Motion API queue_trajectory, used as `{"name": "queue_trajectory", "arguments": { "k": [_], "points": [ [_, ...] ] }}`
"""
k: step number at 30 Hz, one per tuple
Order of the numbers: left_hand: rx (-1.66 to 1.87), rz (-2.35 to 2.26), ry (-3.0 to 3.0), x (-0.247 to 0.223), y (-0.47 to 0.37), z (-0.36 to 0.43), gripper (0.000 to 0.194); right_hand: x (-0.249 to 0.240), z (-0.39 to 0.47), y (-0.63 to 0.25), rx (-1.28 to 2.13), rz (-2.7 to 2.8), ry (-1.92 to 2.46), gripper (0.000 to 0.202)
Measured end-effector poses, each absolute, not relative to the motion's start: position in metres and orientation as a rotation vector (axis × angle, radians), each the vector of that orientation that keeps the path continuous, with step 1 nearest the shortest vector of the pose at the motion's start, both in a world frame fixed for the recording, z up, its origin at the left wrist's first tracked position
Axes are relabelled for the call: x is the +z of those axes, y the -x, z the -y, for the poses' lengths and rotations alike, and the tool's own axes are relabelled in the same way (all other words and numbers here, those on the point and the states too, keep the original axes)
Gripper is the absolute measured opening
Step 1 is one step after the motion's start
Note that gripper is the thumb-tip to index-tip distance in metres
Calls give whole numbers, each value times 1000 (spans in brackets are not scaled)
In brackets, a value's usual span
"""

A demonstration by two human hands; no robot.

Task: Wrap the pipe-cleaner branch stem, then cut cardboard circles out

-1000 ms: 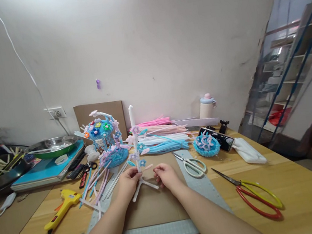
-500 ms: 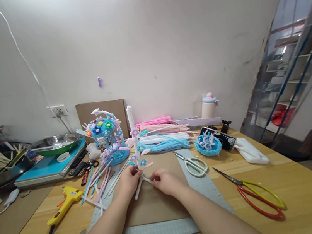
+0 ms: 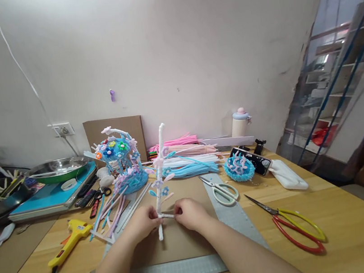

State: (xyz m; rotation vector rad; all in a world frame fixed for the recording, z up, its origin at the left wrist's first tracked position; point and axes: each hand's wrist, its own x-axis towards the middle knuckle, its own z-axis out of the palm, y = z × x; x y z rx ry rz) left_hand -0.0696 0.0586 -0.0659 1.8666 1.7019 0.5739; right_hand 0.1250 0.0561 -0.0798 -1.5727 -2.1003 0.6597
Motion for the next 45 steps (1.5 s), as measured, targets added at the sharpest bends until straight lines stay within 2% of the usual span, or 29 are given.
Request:
{"name": "queue_trajectory", "arguments": {
  "k": [5,15,21,29,31,36,45],
  "points": [
    [380,-1611,-1873,-60,71,-49,18,-82,-56,-122,614,2089,1610,9],
    [606,-1793,-1964,-71,45,-52,16,-77,-59,-124,457,2087,1668,18],
    [605,-1670,-1972,-70,49,-50,9,-70,-41,-120,396,2180,1684,50],
    [557,-1610,-2023,-56,78,-55,20,-72,-39,-116,383,2245,1727,59],
    [529,-1584,-2101,-50,78,-49,28,-72,-39,-115,392,2255,1733,60],
    [326,-1599,-2292,-43,72,-33,46,-73,-42,-118,405,2303,1679,60],
    [74,-1692,-2410,-40,62,-27,59,-78,-56,-130,473,2403,1550,65]
  ]
}}
